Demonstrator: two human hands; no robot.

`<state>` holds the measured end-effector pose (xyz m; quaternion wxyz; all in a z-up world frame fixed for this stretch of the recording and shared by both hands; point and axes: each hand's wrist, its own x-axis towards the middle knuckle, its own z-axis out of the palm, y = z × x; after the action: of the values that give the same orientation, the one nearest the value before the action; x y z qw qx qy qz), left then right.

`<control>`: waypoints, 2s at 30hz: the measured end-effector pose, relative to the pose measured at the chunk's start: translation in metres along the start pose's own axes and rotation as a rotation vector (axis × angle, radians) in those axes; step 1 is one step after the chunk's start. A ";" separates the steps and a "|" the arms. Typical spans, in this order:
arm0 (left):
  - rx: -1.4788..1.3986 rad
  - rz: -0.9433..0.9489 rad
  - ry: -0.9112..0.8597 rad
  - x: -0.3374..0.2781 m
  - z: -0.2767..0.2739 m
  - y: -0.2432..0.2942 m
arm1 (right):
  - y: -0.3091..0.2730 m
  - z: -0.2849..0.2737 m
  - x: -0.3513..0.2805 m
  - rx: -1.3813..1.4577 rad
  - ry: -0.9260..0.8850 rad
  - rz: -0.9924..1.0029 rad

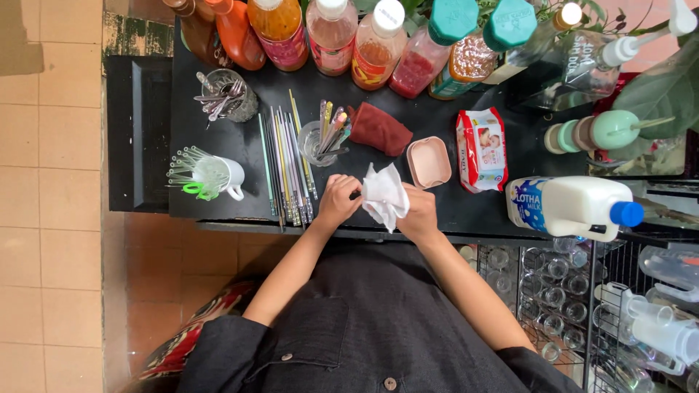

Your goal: Cleaning and wiping reusable glass straws with a cloth at a counter.

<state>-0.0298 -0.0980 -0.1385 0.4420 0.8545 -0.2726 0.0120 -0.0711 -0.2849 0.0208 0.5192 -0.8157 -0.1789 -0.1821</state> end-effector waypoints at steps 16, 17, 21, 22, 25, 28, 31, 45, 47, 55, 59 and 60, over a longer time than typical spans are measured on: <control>0.009 0.088 0.010 0.009 -0.011 0.007 | 0.032 0.012 -0.025 -0.124 -0.043 0.283; -0.003 0.083 -0.007 0.009 -0.012 0.008 | 0.018 0.005 -0.019 -0.131 0.013 0.237; 0.025 0.105 -0.043 0.008 -0.013 0.008 | -0.003 0.000 -0.022 -0.191 0.148 0.164; 0.024 0.108 -0.046 0.012 -0.016 0.008 | 0.002 0.006 -0.023 -0.193 0.152 0.165; -0.010 0.121 -0.059 0.007 -0.013 0.003 | 0.021 0.025 -0.040 -0.156 0.187 0.309; 0.000 0.107 -0.023 -0.003 0.005 -0.018 | 0.056 0.044 -0.062 -0.131 0.123 0.604; 0.116 0.113 -0.106 -0.009 0.010 -0.028 | 0.074 0.044 -0.067 -0.092 -0.078 0.740; 0.055 0.017 -0.066 0.004 -0.005 0.000 | 0.054 0.017 -0.030 -0.030 -0.112 0.320; 0.082 0.006 -0.066 0.000 0.003 -0.009 | 0.083 0.021 -0.037 -0.001 -0.203 0.379; 0.012 0.013 -0.006 0.005 -0.003 0.004 | 0.041 -0.027 0.003 0.007 -0.329 0.207; 0.023 0.036 -0.037 0.009 -0.007 0.010 | 0.042 -0.028 -0.007 0.055 -0.224 0.201; 0.052 0.040 -0.052 0.010 -0.008 0.011 | 0.055 -0.022 -0.017 0.070 -0.194 0.251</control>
<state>-0.0250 -0.1014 -0.1233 0.4122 0.8601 -0.3007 0.0056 -0.0626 -0.3289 -0.0214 0.5463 -0.8268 -0.1309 -0.0299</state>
